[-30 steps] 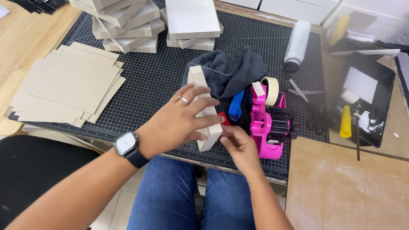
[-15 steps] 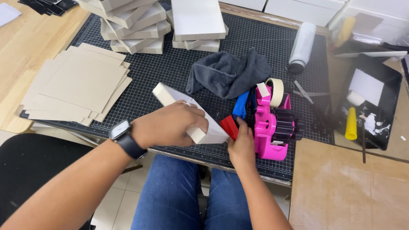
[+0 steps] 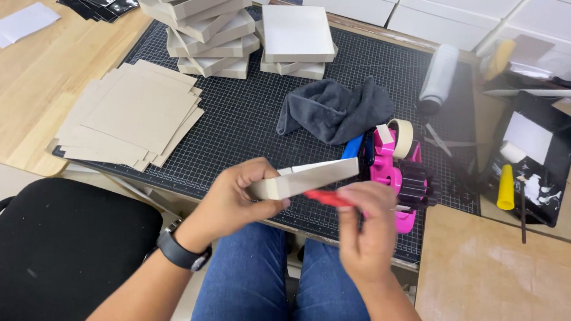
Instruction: Assembling small white cardboard boxes by folding and taping them on a workbench.
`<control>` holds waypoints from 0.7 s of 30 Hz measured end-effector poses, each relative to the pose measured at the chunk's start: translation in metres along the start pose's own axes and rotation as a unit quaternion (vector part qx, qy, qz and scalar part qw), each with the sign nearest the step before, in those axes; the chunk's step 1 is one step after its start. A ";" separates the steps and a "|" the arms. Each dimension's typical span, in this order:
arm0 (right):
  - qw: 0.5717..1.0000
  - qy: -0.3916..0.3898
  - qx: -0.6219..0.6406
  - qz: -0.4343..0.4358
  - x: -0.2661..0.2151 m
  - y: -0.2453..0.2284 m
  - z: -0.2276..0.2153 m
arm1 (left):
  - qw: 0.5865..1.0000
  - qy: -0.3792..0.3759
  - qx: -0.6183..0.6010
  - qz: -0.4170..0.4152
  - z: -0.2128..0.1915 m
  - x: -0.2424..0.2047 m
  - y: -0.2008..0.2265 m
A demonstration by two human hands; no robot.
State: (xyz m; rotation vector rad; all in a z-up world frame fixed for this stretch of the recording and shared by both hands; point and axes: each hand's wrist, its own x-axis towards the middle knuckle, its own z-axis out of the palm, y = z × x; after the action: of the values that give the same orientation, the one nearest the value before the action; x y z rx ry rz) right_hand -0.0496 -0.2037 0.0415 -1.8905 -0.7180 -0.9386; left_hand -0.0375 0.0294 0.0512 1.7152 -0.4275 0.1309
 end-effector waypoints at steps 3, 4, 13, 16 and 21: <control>0.995 -0.089 -0.009 -0.039 -0.002 -0.001 0.013 | 1.000 0.005 -0.016 0.002 0.011 -0.005 -0.007; 0.995 -0.090 -0.010 -0.038 0.005 -0.002 0.014 | 1.000 0.004 -0.017 0.002 0.012 -0.004 0.000; 0.991 -0.105 0.014 -0.079 0.004 0.000 0.014 | 1.000 0.018 -0.013 0.022 0.015 -0.007 -0.007; 0.993 -0.093 0.010 -0.077 0.010 0.002 0.014 | 0.999 0.003 0.002 0.045 0.020 -0.005 0.005; 0.989 -0.109 0.036 -0.090 0.011 -0.001 0.011 | 0.999 0.022 -0.019 0.039 0.024 -0.006 -0.004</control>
State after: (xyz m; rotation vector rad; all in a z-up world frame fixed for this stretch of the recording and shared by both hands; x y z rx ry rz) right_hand -0.0404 -0.1921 0.0477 -1.9063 -1.0532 -0.8113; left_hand -0.0455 0.0079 0.0407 1.6558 -0.4617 0.2143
